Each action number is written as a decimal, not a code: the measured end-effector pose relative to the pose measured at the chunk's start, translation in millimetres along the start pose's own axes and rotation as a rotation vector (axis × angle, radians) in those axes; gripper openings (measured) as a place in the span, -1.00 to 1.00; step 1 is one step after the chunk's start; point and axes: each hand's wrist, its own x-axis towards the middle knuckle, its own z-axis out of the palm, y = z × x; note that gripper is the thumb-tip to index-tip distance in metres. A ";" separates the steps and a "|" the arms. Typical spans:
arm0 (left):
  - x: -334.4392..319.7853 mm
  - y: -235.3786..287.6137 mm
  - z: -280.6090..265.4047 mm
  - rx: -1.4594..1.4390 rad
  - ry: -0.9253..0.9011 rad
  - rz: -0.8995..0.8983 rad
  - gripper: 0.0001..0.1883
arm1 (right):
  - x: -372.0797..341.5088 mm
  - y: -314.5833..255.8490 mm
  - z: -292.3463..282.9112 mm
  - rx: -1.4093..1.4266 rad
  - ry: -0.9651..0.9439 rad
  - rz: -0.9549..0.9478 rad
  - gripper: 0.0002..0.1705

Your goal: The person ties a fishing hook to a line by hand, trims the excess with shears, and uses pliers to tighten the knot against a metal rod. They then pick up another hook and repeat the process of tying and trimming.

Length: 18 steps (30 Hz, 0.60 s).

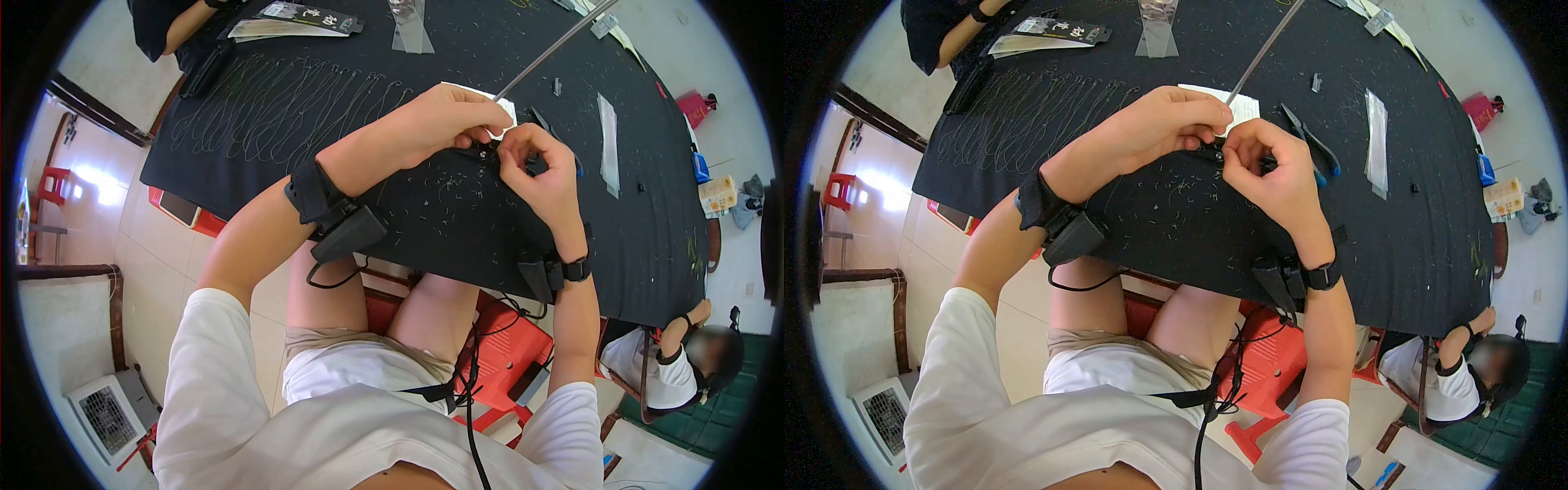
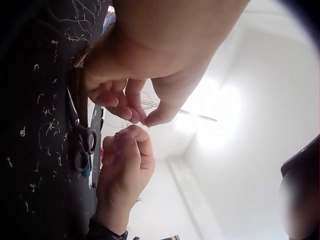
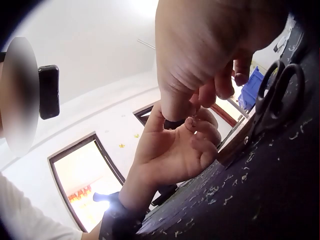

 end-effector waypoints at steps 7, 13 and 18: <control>-4.6 9.1 -3.8 -0.437 -0.103 -0.002 -0.73 | -0.8 -2.0 -1.5 0.062 -0.114 0.042 -0.89; -4.8 13.9 -10.4 -0.593 -0.217 0.191 -0.65 | -1.0 -4.0 -1.3 0.086 -0.220 0.086 -0.91; -11.1 22.9 -5.5 -0.598 -0.213 0.258 -0.45 | -3.4 -3.1 0.1 0.127 -0.321 0.127 -0.91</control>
